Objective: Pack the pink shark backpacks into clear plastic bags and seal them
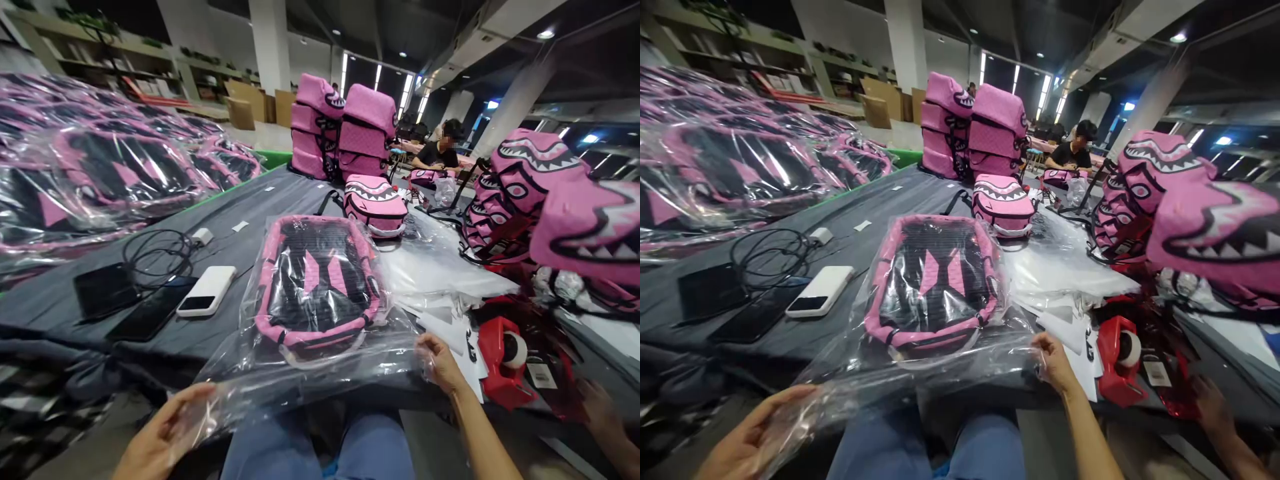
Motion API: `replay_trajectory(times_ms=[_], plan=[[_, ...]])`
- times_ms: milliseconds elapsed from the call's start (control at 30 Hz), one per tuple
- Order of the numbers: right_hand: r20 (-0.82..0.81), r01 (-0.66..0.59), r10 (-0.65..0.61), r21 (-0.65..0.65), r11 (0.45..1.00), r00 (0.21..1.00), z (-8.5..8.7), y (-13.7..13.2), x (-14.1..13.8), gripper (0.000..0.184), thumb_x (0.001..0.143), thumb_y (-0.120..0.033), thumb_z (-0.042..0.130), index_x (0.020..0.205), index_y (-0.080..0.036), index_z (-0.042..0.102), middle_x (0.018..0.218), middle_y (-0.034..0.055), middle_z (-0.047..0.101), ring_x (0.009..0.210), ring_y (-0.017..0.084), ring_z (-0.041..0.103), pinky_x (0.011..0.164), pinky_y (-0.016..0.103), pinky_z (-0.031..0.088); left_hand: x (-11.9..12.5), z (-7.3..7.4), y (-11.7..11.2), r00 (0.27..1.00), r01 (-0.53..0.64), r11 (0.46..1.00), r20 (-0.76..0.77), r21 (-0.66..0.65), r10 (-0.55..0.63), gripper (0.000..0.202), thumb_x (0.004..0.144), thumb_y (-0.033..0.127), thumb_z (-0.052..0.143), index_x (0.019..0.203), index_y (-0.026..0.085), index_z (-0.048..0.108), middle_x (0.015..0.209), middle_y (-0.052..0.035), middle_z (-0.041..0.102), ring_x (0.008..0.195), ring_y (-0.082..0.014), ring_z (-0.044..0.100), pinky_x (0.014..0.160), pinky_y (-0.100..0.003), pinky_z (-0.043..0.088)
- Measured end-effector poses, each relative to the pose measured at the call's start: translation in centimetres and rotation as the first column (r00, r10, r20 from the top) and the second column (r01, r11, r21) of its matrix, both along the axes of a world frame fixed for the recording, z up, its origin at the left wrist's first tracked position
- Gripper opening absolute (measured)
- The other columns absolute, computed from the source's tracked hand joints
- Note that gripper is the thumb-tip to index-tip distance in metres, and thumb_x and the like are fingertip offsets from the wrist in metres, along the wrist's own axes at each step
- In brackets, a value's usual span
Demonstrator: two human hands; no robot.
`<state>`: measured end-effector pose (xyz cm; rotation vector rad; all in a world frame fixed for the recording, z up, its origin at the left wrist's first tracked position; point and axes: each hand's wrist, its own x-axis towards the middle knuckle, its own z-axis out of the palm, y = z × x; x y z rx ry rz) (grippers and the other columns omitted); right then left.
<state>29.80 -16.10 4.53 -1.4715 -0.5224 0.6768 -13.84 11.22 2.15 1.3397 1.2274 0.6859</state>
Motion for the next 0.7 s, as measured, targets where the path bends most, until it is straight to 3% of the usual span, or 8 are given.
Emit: replay_trajectory(times_ms=[67,133,200,267,333,433,567,700], plan=[[0.170,0.047,-0.047,0.004,0.999,0.984,0.1,0.5,0.4,0.036,0.065,-0.048,0.089,0.065,-0.020,0.066,0.076,0.0024,0.060,0.073,0.017,0.053,0.071,0.028,0.045,0.0,-0.8,0.7,0.994,0.055,0.988,-0.098,0.147,-0.041,0.064,0.047,0.083,0.079,0.079,0.027,0.076,0.090,-0.0027,0.076,0.088,-0.0262,0.070,0.078,-0.031,0.060],[0.312,0.131,-0.142,0.056,0.990,0.939,0.1,1.3,0.5,0.044,0.073,-0.056,0.082,0.060,-0.019,0.063,0.087,0.0059,0.061,0.082,0.020,0.054,0.076,0.029,0.045,0.1,-1.4,1.2,0.991,0.051,0.956,-0.136,0.290,-0.011,0.070,0.056,0.095,0.062,0.069,0.027,0.075,0.086,-0.0050,0.072,0.088,-0.0271,0.067,0.085,-0.036,0.060],[0.392,0.202,-0.236,0.127,0.971,0.889,-0.3,2.3,0.4,0.046,0.079,-0.060,0.075,0.062,-0.019,0.063,0.103,0.0088,0.064,0.091,0.021,0.055,0.080,0.030,0.046,0.3,-1.6,1.4,0.986,0.012,0.906,-0.157,0.423,0.060,0.076,0.066,0.097,0.048,0.067,0.026,0.075,0.095,-0.0078,0.069,0.096,-0.0297,0.064,0.095,-0.044,0.057],[0.384,0.226,-0.279,0.179,0.958,0.880,-0.9,3.5,0.1,0.047,0.085,-0.062,0.068,0.067,-0.019,0.062,0.099,0.0079,0.066,0.087,0.020,0.056,0.078,0.030,0.046,0.3,-1.6,1.2,0.977,0.003,0.880,-0.189,0.474,0.099,0.074,0.076,0.092,0.042,0.073,0.027,0.078,0.111,-0.0083,0.067,0.108,-0.0318,0.062,0.105,-0.050,0.053],[0.335,0.229,-0.285,0.195,0.954,0.898,-1.7,4.6,-0.3,0.049,0.089,-0.064,0.061,0.068,-0.021,0.058,0.076,0.0027,0.060,0.070,0.016,0.052,0.069,0.028,0.045,0.4,-1.6,1.1,0.975,-0.013,0.880,-0.188,0.475,0.116,0.068,0.084,0.084,0.041,0.083,0.028,0.080,0.124,-0.0066,0.064,0.119,-0.0328,0.058,0.114,-0.053,0.045],[0.297,0.285,-0.321,0.158,0.945,0.899,-2.6,6.2,-0.6,0.051,0.087,-0.071,0.058,0.072,-0.022,0.054,0.057,-0.0051,0.043,0.052,0.012,0.038,0.052,0.025,0.037,0.9,-1.9,1.4,0.986,-0.058,0.912,-0.123,0.406,0.117,0.067,0.085,0.080,0.043,0.093,0.025,0.079,0.119,-0.0073,0.068,0.119,-0.0326,0.060,0.116,-0.051,0.044],[0.286,0.369,-0.381,0.099,0.924,0.879,-3.3,7.7,-0.2,0.055,0.081,-0.077,0.058,0.084,-0.022,0.058,0.056,-0.0072,0.041,0.046,0.011,0.031,0.043,0.024,0.028,2.6,-2.3,3.2,0.985,-0.107,0.968,-0.108,0.227,0.134,0.064,0.076,0.077,0.052,0.096,0.021,0.078,0.104,-0.0070,0.075,0.105,-0.0313,0.066,0.099,-0.042,0.054],[0.240,0.337,-0.342,0.062,0.940,0.909,-3.6,8.4,0.1,0.055,0.077,-0.077,0.061,0.080,-0.022,0.055,0.049,-0.0107,0.030,0.041,0.009,0.024,0.039,0.025,0.022,5.1,-1.5,4.4,0.976,-0.054,0.971,-0.194,0.234,0.101,0.063,0.076,0.071,0.047,0.093,0.018,0.076,0.080,-0.0086,0.073,0.085,-0.0325,0.068,0.081,-0.044,0.056]])
